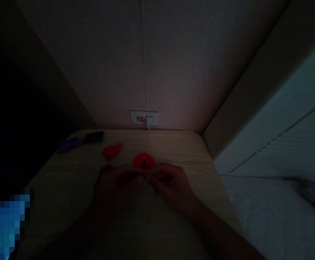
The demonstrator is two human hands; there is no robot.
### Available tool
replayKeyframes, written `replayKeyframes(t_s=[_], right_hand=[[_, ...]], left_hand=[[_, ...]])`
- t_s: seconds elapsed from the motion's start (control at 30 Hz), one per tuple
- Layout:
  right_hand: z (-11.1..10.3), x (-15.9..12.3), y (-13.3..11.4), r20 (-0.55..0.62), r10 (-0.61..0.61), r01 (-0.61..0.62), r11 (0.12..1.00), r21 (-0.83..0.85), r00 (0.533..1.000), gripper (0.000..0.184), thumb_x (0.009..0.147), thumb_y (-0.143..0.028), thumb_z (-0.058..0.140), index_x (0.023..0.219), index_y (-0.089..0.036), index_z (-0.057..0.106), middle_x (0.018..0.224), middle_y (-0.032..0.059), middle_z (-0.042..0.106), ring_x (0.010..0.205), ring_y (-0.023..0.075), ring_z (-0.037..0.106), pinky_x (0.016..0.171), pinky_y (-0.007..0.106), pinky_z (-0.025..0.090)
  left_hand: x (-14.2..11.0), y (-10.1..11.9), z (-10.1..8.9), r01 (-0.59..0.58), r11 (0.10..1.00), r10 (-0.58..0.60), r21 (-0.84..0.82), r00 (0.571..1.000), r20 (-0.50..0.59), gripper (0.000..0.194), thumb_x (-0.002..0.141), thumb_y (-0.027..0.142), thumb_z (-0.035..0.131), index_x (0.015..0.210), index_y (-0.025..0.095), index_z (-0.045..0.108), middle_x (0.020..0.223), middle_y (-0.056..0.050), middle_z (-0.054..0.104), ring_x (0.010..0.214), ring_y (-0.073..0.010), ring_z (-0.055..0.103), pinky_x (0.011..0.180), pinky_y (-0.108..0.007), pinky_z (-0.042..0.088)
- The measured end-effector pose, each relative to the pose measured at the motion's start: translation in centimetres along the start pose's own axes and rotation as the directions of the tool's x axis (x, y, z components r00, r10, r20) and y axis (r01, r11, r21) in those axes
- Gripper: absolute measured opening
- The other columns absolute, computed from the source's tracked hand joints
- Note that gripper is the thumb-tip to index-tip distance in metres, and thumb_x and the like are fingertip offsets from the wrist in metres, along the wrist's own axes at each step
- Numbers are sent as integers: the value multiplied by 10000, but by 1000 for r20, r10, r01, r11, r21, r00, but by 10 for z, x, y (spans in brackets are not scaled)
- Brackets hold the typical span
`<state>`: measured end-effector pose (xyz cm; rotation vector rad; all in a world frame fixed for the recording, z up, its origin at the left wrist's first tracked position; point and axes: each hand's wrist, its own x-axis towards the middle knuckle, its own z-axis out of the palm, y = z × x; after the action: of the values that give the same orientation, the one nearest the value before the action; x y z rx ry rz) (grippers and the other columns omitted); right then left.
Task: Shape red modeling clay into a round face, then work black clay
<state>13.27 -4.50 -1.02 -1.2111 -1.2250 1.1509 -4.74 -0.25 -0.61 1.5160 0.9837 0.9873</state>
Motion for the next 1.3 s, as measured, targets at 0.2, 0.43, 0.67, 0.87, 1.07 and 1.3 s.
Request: replayKeyframes(t_s=[0.2, 0.43, 0.67, 0.87, 1.07, 1.3], right_hand=[[0, 0, 0, -11, 4, -5, 1000, -28, 1000, 236, 821, -419, 807, 870, -189, 786, 636, 18, 688, 501, 110, 556, 445, 212, 433], [-1, 0, 0, 3, 10, -10, 998, -68, 1000, 271, 829, -456, 793, 820, -185, 775, 585, 3, 646, 475, 105, 521, 438, 217, 416], [-1, 0, 1, 5, -25, 25, 998, -55, 1000, 229, 835, -413, 797, 910, -197, 786, 681, 22, 695, 531, 117, 555, 466, 223, 439], [-1, 0, -2, 23, 3, -1, 998, -70, 1000, 253, 837, -440, 792, 826, -188, 779, 614, 7, 653, 507, 112, 534, 458, 223, 419], [0, 0, -3, 6, -23, 23, 998, -66, 1000, 233, 849, -425, 777, 877, -194, 790, 651, 20, 690, 515, 115, 549, 449, 220, 426], [0, 0, -1, -31, 21, -23, 998, -62, 999, 229, 812, -424, 809, 824, -196, 805, 617, 17, 695, 481, 106, 540, 435, 213, 424]], left_hand=[[-1, 2, -1, 24, 999, -24, 25, 1000, -17, 100, 771, 185, 732, 835, 213, 804, 763, -19, 806, 691, -173, 758, 640, -246, 608], [0, 3, -1, -14, 999, 15, 48, 1000, -14, 113, 753, 172, 756, 848, 211, 804, 804, -22, 817, 733, -175, 770, 697, -248, 625], [0, 1, -1, 0, 999, 1, 50, 1000, -27, 115, 772, 194, 749, 858, 225, 818, 807, -20, 820, 731, -175, 771, 702, -251, 627], [-1, 3, -2, -6, 995, 7, 96, 1000, -12, 131, 789, 206, 736, 875, 239, 829, 792, -27, 818, 734, -198, 774, 738, -304, 644], [-2, 3, -2, -20, 996, 22, 91, 999, -28, 125, 793, 206, 730, 861, 243, 827, 780, -21, 815, 725, -194, 770, 725, -292, 644], [-2, 6, -4, 7, 994, -4, 113, 1000, -26, 120, 808, 215, 720, 863, 237, 824, 761, -10, 805, 707, -173, 755, 712, -265, 625]])
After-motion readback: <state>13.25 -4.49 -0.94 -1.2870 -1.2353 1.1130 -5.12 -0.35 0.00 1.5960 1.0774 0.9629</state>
